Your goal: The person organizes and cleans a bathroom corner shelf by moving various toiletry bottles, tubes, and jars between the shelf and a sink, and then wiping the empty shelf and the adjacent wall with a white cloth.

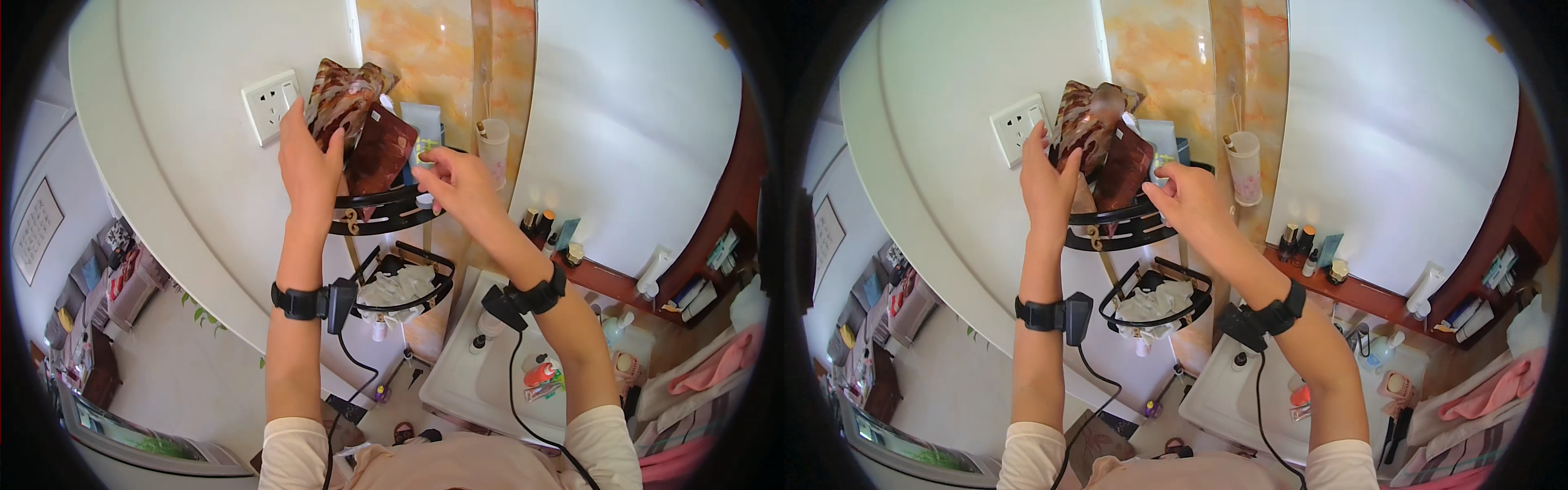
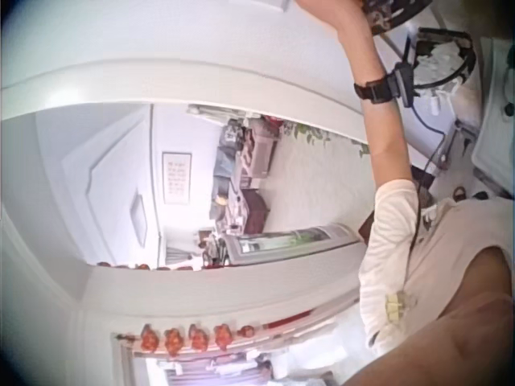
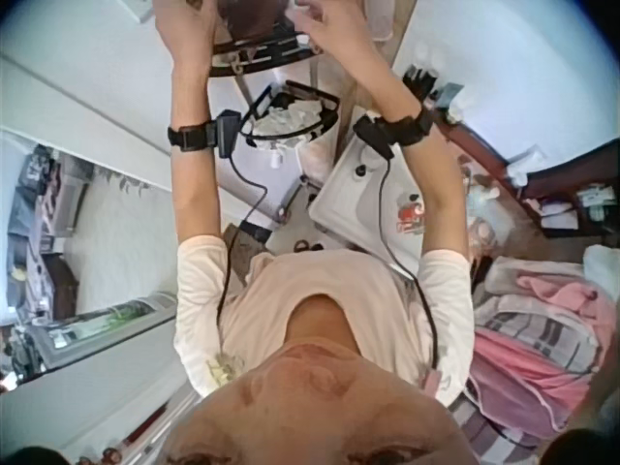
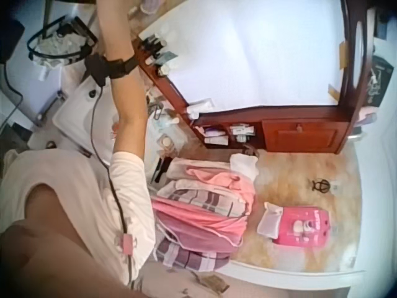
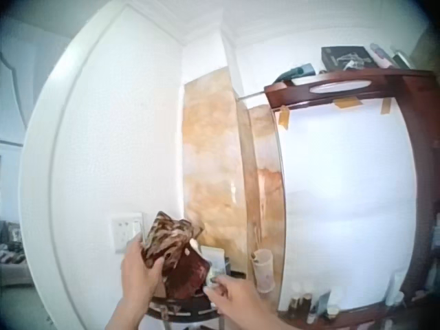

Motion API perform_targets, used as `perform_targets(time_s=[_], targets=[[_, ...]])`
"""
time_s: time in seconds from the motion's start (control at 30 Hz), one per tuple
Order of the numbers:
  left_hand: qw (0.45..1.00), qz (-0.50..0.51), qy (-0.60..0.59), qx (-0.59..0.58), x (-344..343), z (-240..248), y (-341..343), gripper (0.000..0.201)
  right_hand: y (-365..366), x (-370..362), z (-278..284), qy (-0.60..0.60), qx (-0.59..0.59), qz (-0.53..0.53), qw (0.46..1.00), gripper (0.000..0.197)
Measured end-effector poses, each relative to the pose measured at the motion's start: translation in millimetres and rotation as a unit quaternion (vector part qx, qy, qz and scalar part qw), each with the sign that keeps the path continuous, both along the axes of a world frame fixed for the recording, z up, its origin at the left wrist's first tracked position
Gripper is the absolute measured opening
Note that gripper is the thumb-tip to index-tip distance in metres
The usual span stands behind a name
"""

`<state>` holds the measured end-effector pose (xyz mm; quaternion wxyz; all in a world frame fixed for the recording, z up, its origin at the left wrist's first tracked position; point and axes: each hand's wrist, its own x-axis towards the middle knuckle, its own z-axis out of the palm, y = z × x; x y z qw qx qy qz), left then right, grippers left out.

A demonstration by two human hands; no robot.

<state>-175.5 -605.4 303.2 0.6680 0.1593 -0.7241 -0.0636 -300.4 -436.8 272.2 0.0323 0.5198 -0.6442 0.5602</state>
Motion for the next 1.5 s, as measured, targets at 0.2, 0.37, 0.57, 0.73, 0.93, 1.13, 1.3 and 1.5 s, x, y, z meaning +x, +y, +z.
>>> perform_targets(time_s=[0.2, 0.37, 0.57, 0.73, 0.93, 1.13, 1.3, 1.5], targets=[[0.994, 0.043, -0.099, -0.022, -16, 17, -16, 0.068, -21, 12, 1, 0.097, -0.028, -0.104, 0.990, 0.026], [0.989, 0.052, -0.138, -0.024, -22, 36, -15, 0.066, -19, 10, -3, 0.169, 0.006, -0.218, 0.961, 0.026], [0.982, 0.082, -0.138, -0.101, -33, 59, -32, 0.066, -16, 15, -1, 0.191, 0.041, -0.301, 0.933, 0.029], [0.967, 0.094, -0.233, -0.035, -40, 80, -28, 0.054, -31, 8, -1, 0.149, 0.031, -0.262, 0.953, 0.028], [0.966, 0.038, -0.255, -0.006, -37, 74, -42, 0.061, -47, 15, 7, 0.073, 0.034, -0.205, 0.975, 0.026], [0.964, -0.017, -0.263, 0.030, -47, 50, -67, 0.032, -74, 17, 22, 0.003, 0.055, -0.120, 0.991, 0.026], [0.991, 0.007, -0.137, -0.006, -45, 41, -67, 0.023, -89, 24, 39, 0.069, -0.018, -0.106, 0.992, 0.033], [0.996, -0.060, 0.013, -0.071, -21, 79, -25, 0.023, -84, 39, 90, 0.145, -0.159, -0.124, 0.969, 0.031]])
